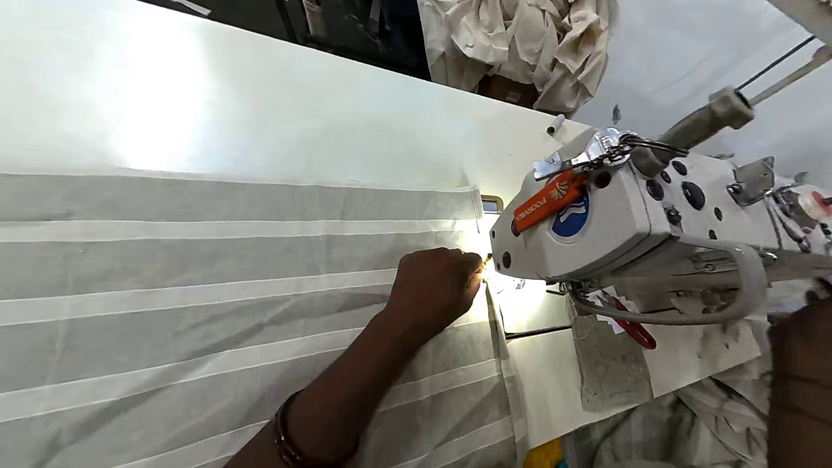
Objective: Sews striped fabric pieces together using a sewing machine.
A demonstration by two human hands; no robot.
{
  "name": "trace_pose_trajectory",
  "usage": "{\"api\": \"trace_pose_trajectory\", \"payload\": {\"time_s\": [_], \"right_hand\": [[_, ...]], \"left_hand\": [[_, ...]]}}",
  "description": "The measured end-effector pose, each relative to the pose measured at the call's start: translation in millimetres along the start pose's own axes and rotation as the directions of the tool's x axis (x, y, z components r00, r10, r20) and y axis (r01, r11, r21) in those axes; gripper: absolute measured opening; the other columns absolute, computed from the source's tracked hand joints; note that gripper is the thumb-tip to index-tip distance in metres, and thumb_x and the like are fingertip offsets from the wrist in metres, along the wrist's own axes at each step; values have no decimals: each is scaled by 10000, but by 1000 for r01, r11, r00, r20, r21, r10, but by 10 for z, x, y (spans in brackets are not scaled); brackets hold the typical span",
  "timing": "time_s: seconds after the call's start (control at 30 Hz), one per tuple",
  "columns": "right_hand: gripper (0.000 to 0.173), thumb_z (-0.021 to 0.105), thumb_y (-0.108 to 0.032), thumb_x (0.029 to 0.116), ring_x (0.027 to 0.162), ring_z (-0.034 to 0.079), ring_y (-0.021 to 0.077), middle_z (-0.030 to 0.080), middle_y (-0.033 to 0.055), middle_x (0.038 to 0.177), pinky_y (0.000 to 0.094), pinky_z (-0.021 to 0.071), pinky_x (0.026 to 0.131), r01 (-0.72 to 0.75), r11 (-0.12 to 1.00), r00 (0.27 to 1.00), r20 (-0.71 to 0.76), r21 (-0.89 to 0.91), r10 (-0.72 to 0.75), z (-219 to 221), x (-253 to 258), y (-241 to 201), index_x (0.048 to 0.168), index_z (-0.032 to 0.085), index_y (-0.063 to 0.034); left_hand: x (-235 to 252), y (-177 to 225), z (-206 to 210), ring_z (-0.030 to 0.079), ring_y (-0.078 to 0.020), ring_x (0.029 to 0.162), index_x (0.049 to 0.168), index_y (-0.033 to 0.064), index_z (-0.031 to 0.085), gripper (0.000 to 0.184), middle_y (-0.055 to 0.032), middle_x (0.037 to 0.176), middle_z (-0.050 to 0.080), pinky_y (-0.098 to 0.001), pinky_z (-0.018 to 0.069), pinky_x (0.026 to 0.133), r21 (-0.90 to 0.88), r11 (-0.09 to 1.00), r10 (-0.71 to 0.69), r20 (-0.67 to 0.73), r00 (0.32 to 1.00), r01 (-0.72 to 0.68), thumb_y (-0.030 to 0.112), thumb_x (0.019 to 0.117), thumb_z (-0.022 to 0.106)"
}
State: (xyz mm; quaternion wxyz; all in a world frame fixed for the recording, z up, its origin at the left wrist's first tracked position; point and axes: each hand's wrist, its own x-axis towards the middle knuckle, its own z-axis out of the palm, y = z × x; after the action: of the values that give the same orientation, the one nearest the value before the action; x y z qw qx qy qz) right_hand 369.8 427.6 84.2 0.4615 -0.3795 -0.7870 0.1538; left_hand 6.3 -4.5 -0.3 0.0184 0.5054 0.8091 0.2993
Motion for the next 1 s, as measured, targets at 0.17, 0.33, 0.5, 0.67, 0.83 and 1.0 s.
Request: {"api": "trace_pose_trajectory", "payload": {"time_s": [0.17, 0.33, 0.5, 0.67, 0.83, 1.0], "right_hand": [[445, 463, -182, 1093, 1295, 578, 240, 589, 290, 1356, 327, 450, 1107, 99, 989, 990, -86, -113, -109, 421, -1375, -970, 1312, 518, 202], [223, 657, -278, 986, 1250, 590, 90, 686, 27, 1218, 296, 501, 1059, 214, 966, 924, 290, 145, -249, 1317, -2341, -2225, 1040, 744, -80], [143, 685, -69, 951, 844, 674, 64, 727, 69, 947, 221, 553, 772, -6, 1000, 801, 599, 22, -8, 1844, -2204, -2711, 1074, 743, -24], [110, 702, -100, 953, 759, 680, 46, 742, 45, 872, 223, 560, 707, 29, 999, 823, 568, -13, -17, 1983, -2231, -2692, 1005, 788, -57], [126, 701, -74, 943, 787, 683, -7, 758, 38, 890, 155, 547, 726, 21, 1000, 818, 575, 7, -21, 1984, -2229, -2691, 1023, 795, -50], [118, 716, -64, 921, 898, 683, -31, 753, 38, 932, 120, 531, 822, 34, 999, 835, 549, 27, -43, 2005, -2235, -2704, 1013, 784, -36]], "left_hand": [[-13, 22, 51, 645, -254, 608, 875, 104, 741, 90, -63, 665, 622, -419, 459, 490, -49, 999, -26, -98, 995, 21, 140, 914, 668], [14, -32, 69, 631, -307, 905, 891, 137, 788, 83, -73, 926, 706, -555, 415, 871, -133, 991, -5, -158, 987, -16, 148, 902, 707], [28, 17, 33, 600, -279, 889, 843, 148, 783, 78, -54, 858, 680, -569, 328, 957, -217, 972, -120, -109, 987, 94, 137, 903, 736], [32, 52, 74, 616, -256, 892, 814, 161, 775, 60, -25, 822, 677, -581, 312, 1031, -238, 961, -167, -111, 980, 137, 160, 874, 768], [36, 73, 74, 614, -242, 888, 807, 169, 777, 70, -12, 824, 678, -582, 289, 1066, -242, 957, -189, -100, 977, 160, 171, 874, 757], [42, 69, 86, 616, -231, 874, 804, 168, 780, 88, -7, 824, 683, -578, 294, 1065, -236, 957, -199, -109, 974, 170, 170, 880, 735]]}}
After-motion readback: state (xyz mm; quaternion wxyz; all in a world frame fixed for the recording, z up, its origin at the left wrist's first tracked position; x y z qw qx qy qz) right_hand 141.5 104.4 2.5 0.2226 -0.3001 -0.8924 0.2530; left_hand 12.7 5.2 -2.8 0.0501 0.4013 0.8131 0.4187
